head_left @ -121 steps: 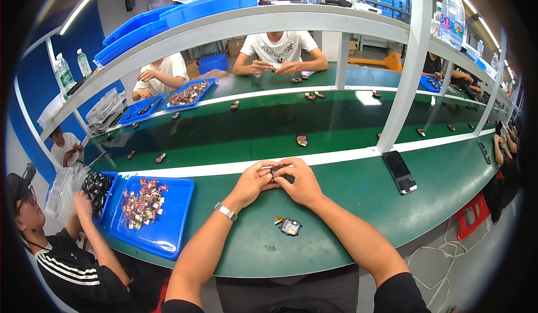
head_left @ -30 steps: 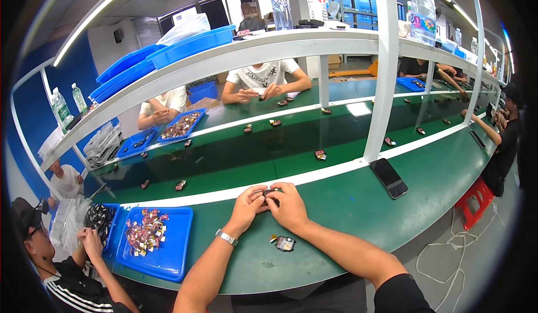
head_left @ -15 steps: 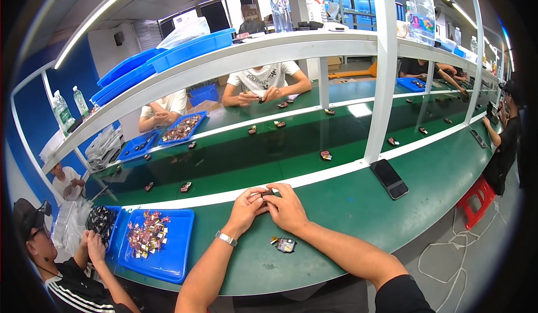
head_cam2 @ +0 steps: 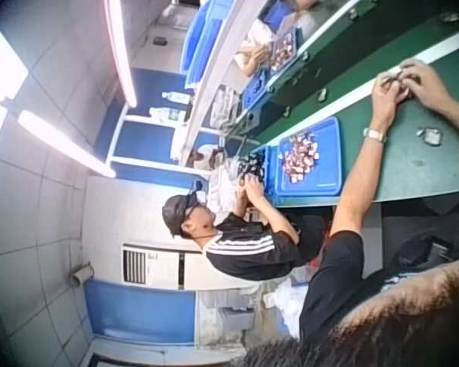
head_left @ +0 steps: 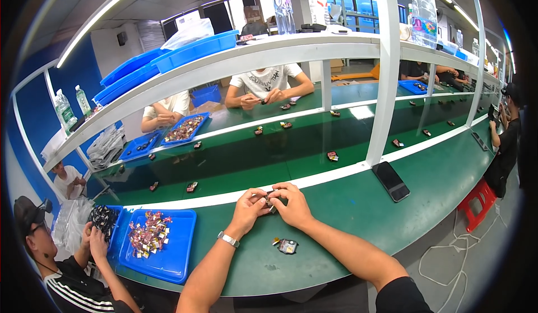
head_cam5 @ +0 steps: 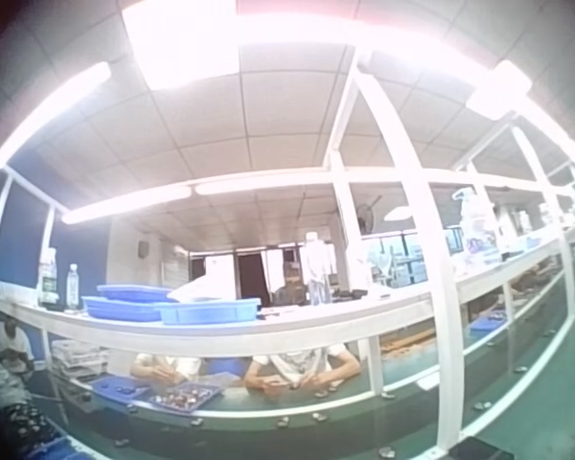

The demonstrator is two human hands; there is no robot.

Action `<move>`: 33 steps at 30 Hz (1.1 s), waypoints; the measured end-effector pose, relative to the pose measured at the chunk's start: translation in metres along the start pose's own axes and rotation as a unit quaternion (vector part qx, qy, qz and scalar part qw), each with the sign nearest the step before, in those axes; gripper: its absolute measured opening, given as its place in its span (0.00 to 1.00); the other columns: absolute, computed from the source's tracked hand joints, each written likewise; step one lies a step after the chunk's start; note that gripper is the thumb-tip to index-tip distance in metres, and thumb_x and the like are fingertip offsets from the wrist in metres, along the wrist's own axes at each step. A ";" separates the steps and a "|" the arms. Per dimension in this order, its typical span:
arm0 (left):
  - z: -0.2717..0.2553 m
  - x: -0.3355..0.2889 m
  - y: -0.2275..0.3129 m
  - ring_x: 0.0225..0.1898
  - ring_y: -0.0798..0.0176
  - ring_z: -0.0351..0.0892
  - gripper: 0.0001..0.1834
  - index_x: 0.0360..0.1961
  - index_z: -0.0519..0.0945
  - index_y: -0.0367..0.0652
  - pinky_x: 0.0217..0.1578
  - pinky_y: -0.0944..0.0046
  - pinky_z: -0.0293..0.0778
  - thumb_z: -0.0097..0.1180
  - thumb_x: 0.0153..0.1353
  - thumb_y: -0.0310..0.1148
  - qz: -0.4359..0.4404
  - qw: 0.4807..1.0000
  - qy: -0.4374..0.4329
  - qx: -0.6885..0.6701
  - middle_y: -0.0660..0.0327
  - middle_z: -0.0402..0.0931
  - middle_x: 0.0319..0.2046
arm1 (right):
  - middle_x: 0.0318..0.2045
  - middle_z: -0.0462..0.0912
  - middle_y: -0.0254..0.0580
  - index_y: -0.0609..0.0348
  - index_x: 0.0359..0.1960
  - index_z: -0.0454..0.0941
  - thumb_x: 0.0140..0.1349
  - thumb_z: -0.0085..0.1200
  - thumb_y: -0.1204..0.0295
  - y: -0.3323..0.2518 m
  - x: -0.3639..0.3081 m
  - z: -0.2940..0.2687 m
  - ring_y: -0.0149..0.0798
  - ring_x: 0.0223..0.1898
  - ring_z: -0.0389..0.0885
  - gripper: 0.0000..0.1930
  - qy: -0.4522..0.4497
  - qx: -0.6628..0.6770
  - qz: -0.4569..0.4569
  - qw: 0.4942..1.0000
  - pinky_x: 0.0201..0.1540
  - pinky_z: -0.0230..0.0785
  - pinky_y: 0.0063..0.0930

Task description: Assembling small electronic components on a production line conveyor belt.

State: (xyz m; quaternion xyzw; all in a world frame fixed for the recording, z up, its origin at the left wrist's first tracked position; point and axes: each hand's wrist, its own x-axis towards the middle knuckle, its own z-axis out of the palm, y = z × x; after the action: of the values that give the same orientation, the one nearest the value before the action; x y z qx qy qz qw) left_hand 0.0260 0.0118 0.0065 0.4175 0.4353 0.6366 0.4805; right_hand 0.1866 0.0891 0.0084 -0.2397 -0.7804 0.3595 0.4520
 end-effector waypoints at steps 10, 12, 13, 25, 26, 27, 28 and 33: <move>-0.007 0.003 -0.004 0.45 0.68 0.80 0.06 0.45 0.72 0.42 0.45 0.66 0.82 0.50 0.68 0.24 -0.029 0.999 -0.025 0.007 0.61 0.78 0.43 | 0.51 0.78 0.42 0.57 0.36 0.85 0.58 0.59 0.72 0.004 0.003 -0.002 0.44 0.54 0.75 0.07 -0.053 0.080 0.047 0.994 0.56 0.69 0.36; -0.006 0.004 -0.004 0.45 0.68 0.80 0.06 0.45 0.72 0.41 0.46 0.66 0.82 0.49 0.69 0.24 -0.038 0.999 -0.023 0.015 0.61 0.78 0.43 | 0.50 0.79 0.42 0.57 0.35 0.85 0.57 0.59 0.72 0.005 0.003 -0.004 0.44 0.53 0.75 0.07 -0.058 0.089 0.064 0.992 0.54 0.70 0.34; -0.005 0.005 -0.003 0.45 0.68 0.80 0.07 0.46 0.72 0.41 0.46 0.66 0.82 0.49 0.69 0.23 -0.047 0.998 -0.021 0.021 0.61 0.78 0.43 | 0.50 0.79 0.42 0.57 0.35 0.85 0.57 0.59 0.72 0.005 0.002 -0.003 0.44 0.53 0.75 0.07 -0.059 0.090 0.065 0.992 0.54 0.70 0.34; 0.002 0.002 0.000 0.51 0.61 0.79 0.17 0.57 0.68 0.37 0.52 0.60 0.80 0.47 0.68 0.20 -0.034 0.999 -0.016 0.014 0.54 0.76 0.51 | 0.46 0.80 0.41 0.59 0.34 0.85 0.55 0.60 0.74 -0.003 -0.007 0.007 0.46 0.51 0.75 0.06 0.041 -0.090 -0.045 0.994 0.53 0.70 0.36; 0.002 0.002 -0.001 0.51 0.61 0.79 0.17 0.57 0.68 0.37 0.52 0.60 0.80 0.47 0.68 0.20 -0.034 0.999 -0.017 0.014 0.54 0.76 0.51 | 0.46 0.80 0.41 0.59 0.34 0.85 0.55 0.60 0.74 -0.003 -0.007 0.008 0.46 0.51 0.75 0.06 0.029 -0.073 -0.034 0.996 0.53 0.70 0.36; 0.003 0.001 0.001 0.51 0.60 0.79 0.17 0.57 0.68 0.37 0.52 0.59 0.80 0.47 0.68 0.20 -0.037 0.999 -0.011 0.014 0.53 0.76 0.51 | 0.47 0.80 0.41 0.58 0.35 0.85 0.55 0.60 0.74 -0.002 -0.007 0.008 0.46 0.51 0.75 0.06 0.018 -0.056 -0.023 0.998 0.53 0.70 0.36; 0.003 0.001 0.001 0.51 0.60 0.79 0.17 0.58 0.68 0.37 0.52 0.59 0.80 0.47 0.68 0.20 -0.040 0.999 -0.006 0.014 0.53 0.76 0.52 | 0.47 0.80 0.41 0.58 0.35 0.85 0.55 0.60 0.74 0.000 -0.006 0.008 0.46 0.51 0.75 0.06 0.019 -0.056 -0.023 0.998 0.53 0.70 0.36; 0.003 0.001 0.001 0.52 0.60 0.79 0.17 0.58 0.69 0.37 0.52 0.59 0.80 0.48 0.68 0.21 -0.042 0.999 -0.003 0.004 0.53 0.76 0.52 | 0.49 0.79 0.40 0.55 0.36 0.86 0.56 0.60 0.73 0.002 -0.006 0.006 0.46 0.52 0.75 0.07 0.016 -0.033 -0.015 0.999 0.55 0.69 0.38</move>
State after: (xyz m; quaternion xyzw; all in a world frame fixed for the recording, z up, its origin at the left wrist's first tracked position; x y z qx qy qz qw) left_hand 0.0284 0.0135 0.0083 0.4026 0.4539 0.6130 0.5060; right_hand 0.1841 0.0842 0.0022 -0.2488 -0.7878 0.3226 0.4619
